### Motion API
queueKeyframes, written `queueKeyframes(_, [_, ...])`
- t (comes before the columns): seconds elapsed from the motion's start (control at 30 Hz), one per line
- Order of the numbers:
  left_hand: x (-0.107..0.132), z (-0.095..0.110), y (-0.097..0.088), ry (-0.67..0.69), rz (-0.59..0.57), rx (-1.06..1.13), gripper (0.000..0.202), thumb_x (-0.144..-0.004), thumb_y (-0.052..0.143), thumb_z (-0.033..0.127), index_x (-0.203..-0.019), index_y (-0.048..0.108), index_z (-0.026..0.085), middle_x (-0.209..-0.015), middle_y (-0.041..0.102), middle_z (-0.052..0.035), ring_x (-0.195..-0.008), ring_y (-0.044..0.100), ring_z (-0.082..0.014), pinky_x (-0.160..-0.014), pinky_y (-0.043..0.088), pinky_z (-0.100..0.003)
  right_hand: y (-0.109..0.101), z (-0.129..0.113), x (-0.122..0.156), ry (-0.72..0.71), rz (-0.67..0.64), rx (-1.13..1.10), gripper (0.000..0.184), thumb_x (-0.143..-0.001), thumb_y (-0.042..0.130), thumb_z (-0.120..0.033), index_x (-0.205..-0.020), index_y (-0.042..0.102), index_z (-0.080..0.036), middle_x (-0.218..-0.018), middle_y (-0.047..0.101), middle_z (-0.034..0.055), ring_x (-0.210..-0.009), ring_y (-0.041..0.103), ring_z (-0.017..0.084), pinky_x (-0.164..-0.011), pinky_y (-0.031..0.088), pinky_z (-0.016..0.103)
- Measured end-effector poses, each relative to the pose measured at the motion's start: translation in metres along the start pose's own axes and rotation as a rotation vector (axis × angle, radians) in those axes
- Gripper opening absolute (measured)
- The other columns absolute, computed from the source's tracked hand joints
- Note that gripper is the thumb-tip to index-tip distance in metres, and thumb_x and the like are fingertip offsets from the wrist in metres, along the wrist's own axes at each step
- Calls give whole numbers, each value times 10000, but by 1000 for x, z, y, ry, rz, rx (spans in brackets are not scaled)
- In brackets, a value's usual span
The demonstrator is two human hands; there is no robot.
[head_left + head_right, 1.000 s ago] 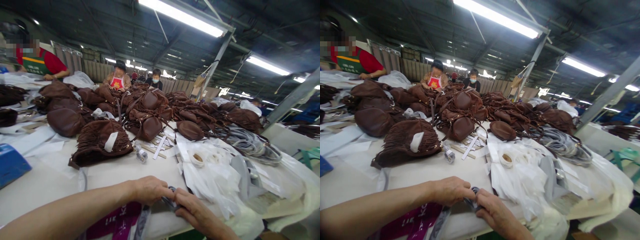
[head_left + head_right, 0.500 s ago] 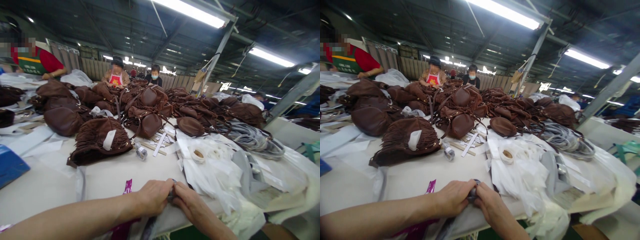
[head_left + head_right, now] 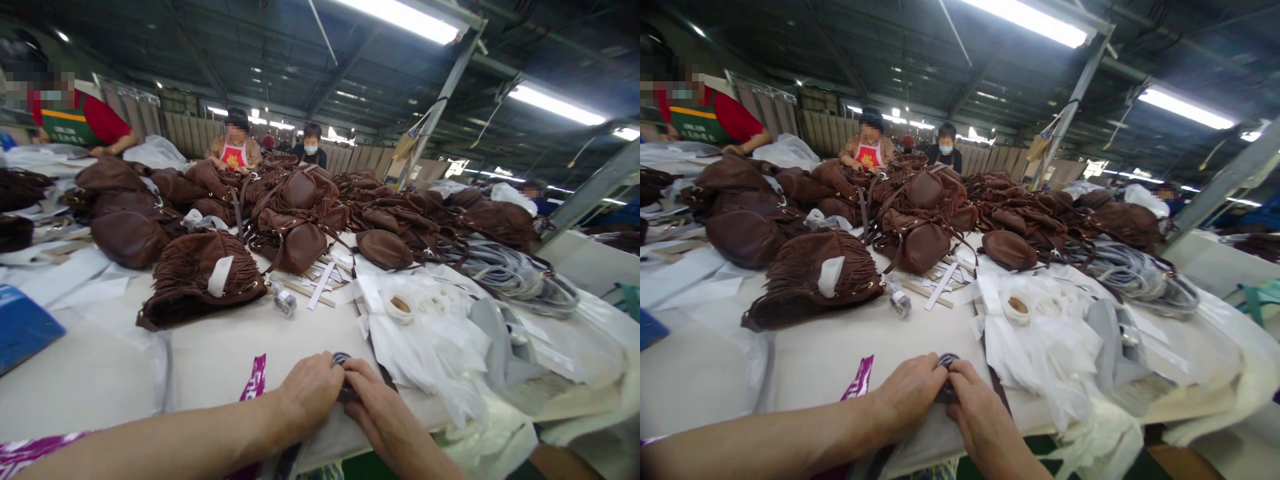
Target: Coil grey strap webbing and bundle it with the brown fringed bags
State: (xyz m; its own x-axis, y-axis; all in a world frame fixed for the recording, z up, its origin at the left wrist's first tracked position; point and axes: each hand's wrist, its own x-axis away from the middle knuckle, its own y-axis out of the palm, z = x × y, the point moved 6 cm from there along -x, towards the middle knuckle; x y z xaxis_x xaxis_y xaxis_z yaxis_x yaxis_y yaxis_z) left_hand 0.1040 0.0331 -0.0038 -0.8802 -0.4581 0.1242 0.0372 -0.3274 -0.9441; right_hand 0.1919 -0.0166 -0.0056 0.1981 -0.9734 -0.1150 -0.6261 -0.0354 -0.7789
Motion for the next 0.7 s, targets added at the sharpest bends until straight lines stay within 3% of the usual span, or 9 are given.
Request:
queueKeyframes(0.1, [1, 3, -1, -37, -7, 46, 291, -774, 495, 84, -1052, 566, 130, -1049, 611, -134, -966, 594, -275, -848, 507, -377, 15, 6, 3, 93, 153, 79, 394, -768, 425, -33, -1114, 476, -216, -1134, 542, 114, -1052, 560, 239, -912, 482, 365])
queueKeyframes(0.2, [7, 3, -1, -43, -23, 88, 284, -764, 497, 82, -1033, 558, 150, -1063, 614, -122, -968, 596, -269, -853, 509, -372, 24, 15, 3, 179, 171, 229, 220, -829, 395, -72, -955, 493, -222, -942, 564, 93, -832, 601, 235, -730, 504, 346])
queueKeyframes(0.27, [16, 3, 0, -53, -19, 120, 359, -759, 505, 79, -1110, 516, 152, -1114, 606, -120, -1006, 588, -264, -883, 499, -375, 21, 16, 0, 165, 127, 231, 139, -857, 415, -108, -878, 486, -226, -880, 556, 70, -774, 589, 219, -688, 485, 325])
queueKeyframes(0.37, [30, 2, 3, -83, -42, 133, 545, -752, 549, 112, -1270, 383, 134, -1196, 577, -143, -1053, 574, -291, -912, 485, -433, 10, 8, -3, 1, -8, 68, 124, -864, 431, -113, -829, 471, -225, -885, 552, 47, -816, 564, 202, -715, 464, 305])
queueKeyframes(0.5, [36, -4, 6, -44, -108, 53, 321, -757, 554, 111, -1069, 498, 163, -1077, 626, -105, -972, 605, -285, -847, 510, -415, 0, -1, 0, -120, -171, -69, 135, -887, 440, -104, -819, 464, -218, -907, 552, 33, -855, 532, 185, -741, 425, 290])
queueKeyframes(0.57, [34, -10, 4, 6, -75, 14, 230, -767, 546, 89, -980, 518, 172, -1021, 636, -81, -948, 608, -258, -829, 511, -368, -1, -1, 2, -106, -217, -60, 129, -879, 484, -106, -813, 461, -215, -897, 547, 25, -841, 520, 181, -720, 402, 281])
queueKeyframes(0.7, [28, -25, -1, 34, 19, 12, 221, -781, 537, 74, -973, 508, 181, -962, 636, -39, -881, 606, -213, -774, 501, -310, 1, 1, 1, -104, -278, -36, 159, -858, 540, -103, -796, 442, -211, -883, 536, 13, -828, 500, 176, -711, 372, 276])
